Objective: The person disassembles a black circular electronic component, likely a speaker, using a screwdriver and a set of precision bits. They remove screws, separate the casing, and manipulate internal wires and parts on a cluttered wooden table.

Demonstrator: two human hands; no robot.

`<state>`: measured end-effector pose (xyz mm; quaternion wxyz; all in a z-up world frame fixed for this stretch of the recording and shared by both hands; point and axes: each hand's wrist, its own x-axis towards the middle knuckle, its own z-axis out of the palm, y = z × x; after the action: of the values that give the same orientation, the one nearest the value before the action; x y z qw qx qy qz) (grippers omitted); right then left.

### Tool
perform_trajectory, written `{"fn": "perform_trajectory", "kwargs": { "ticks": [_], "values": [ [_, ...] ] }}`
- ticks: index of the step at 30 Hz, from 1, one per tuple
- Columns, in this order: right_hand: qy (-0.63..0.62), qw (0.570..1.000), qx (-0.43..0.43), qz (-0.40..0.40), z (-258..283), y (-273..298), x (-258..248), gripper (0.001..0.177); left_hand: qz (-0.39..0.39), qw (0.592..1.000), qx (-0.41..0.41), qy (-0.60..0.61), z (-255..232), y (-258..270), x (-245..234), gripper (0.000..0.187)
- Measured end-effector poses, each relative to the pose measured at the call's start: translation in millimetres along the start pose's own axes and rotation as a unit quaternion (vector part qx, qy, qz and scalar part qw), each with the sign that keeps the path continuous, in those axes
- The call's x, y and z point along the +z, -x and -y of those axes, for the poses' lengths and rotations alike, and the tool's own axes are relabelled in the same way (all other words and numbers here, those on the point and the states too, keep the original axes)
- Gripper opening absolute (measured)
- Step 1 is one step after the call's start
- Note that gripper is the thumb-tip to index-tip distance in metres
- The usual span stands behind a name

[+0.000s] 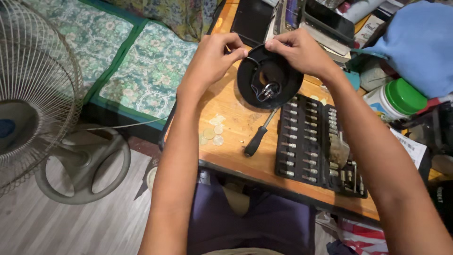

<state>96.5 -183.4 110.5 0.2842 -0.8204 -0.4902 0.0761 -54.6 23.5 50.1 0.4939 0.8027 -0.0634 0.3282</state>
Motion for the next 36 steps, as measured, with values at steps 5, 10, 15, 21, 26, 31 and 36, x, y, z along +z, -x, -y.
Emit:
{"fn": "perform_trajectory", "kwargs": {
  "ticks": [5,10,15,21,26,31,36],
  "values": [
    [-0.042,0.998,0.048,0.004,-4,3,2,0.037,0.008,1.000,0.003,0.016,2,-1,2,0.018],
    [-0.084,0.994,0.063,0.004,-3,8,4,0.036,0.031,0.999,-0.034,0.009,-8,-1,3,0.023],
    [-0.098,0.995,0.030,0.015,-8,11,2,0.034,0.100,0.993,-0.059,0.004,-26,4,5,0.043],
    [0.013,0.988,-0.141,-0.064,5,21,0,0.028,0.117,0.992,-0.017,-0.053,-19,3,20,0.062],
    [0.133,0.951,-0.047,-0.274,29,76,-2,0.031,0.062,0.985,-0.078,-0.140,-11,-1,30,0.056],
    [0.095,0.966,0.080,-0.227,24,104,29,0.025,0.040,0.990,-0.078,-0.111,-12,0,41,0.047],
    [0.045,0.961,0.145,-0.232,12,96,43,0.026,0.042,0.989,-0.093,-0.104,-19,-1,41,0.045]
  ]
}}
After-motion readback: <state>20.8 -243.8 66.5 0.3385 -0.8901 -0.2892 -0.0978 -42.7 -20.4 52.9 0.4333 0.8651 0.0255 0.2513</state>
